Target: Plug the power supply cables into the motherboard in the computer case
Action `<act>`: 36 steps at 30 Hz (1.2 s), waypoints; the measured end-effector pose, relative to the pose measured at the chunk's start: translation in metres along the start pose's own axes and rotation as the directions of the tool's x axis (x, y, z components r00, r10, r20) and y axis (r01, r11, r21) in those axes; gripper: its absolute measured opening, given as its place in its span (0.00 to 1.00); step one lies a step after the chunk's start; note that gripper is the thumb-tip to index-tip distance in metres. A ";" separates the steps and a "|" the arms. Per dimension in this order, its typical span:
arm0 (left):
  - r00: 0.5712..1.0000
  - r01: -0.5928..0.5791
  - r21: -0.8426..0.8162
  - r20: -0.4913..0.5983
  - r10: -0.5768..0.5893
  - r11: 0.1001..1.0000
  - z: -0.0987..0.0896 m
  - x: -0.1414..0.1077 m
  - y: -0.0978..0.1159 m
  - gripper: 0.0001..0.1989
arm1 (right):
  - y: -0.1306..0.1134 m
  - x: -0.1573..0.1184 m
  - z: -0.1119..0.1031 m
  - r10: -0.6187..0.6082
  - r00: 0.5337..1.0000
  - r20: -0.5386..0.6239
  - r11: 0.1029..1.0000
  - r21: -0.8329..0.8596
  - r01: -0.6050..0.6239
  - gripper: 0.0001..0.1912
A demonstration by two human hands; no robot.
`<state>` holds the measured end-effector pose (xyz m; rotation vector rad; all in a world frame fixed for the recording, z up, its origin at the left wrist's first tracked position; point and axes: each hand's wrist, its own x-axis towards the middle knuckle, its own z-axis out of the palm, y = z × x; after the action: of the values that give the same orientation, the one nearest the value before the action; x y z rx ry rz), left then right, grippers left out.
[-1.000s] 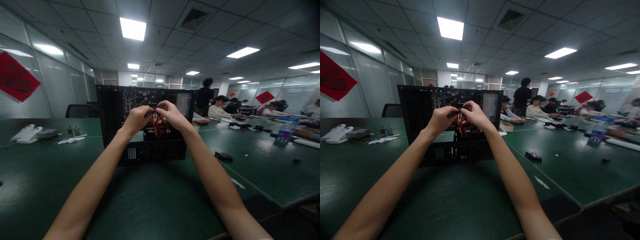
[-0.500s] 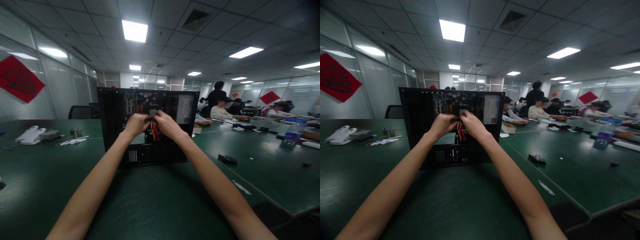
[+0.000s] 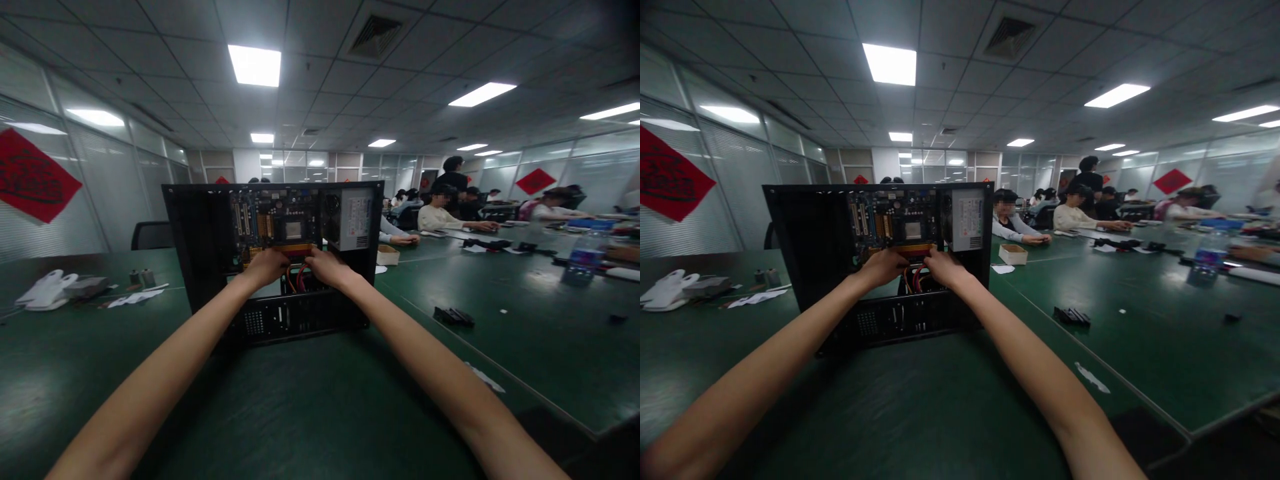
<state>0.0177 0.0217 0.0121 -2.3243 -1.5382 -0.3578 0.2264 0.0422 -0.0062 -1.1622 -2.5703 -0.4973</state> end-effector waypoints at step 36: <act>0.998 0.047 0.211 0.027 -0.054 0.976 0.008 -0.004 0.010 0.15 | -0.001 0.007 0.006 -0.143 0.986 0.086 0.989 -0.035 0.146 0.13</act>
<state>0.0255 0.0176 0.0016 -2.1416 -1.5704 -0.1612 0.2206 0.0491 -0.0094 -1.0343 -2.7421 -0.5476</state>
